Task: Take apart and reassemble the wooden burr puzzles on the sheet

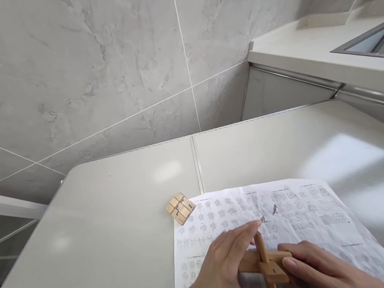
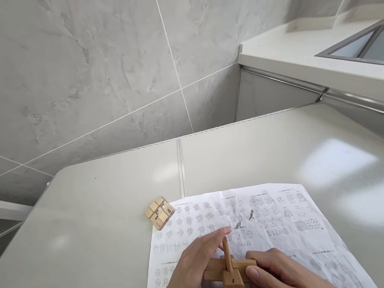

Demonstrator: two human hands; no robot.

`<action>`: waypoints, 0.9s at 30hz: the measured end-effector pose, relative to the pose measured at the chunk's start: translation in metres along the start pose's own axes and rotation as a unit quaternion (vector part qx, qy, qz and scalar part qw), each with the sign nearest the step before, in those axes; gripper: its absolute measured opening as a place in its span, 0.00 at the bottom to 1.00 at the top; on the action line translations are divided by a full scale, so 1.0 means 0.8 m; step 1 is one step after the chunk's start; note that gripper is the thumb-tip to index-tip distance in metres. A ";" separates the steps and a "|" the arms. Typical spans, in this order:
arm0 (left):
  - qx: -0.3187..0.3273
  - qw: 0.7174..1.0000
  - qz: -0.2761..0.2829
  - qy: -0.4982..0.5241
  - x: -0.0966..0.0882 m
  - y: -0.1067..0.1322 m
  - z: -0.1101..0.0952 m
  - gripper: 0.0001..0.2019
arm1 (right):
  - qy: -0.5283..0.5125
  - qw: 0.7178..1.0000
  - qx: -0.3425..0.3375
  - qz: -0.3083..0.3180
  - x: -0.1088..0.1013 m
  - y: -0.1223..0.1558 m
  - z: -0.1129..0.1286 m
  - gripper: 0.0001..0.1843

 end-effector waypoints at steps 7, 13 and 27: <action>-0.125 0.986 0.002 0.114 -0.010 0.001 -0.001 0.70 | 0.115 0.972 -0.204 0.011 0.002 -0.015 0.010 0.28; -0.147 0.983 0.020 0.112 -0.015 -0.006 -0.004 0.56 | 0.183 0.938 -0.295 0.003 0.003 -0.021 0.009 0.19; -0.091 0.994 0.018 0.051 -0.027 -0.011 -0.001 0.54 | 0.194 0.924 -0.326 -0.042 0.003 -0.027 0.002 0.13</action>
Point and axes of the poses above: each hand's wrist, its own y-axis away from the middle knuckle, its own x-axis out of the palm, z = x × y, the point moved 1 cm from there along -y, towards the middle knuckle
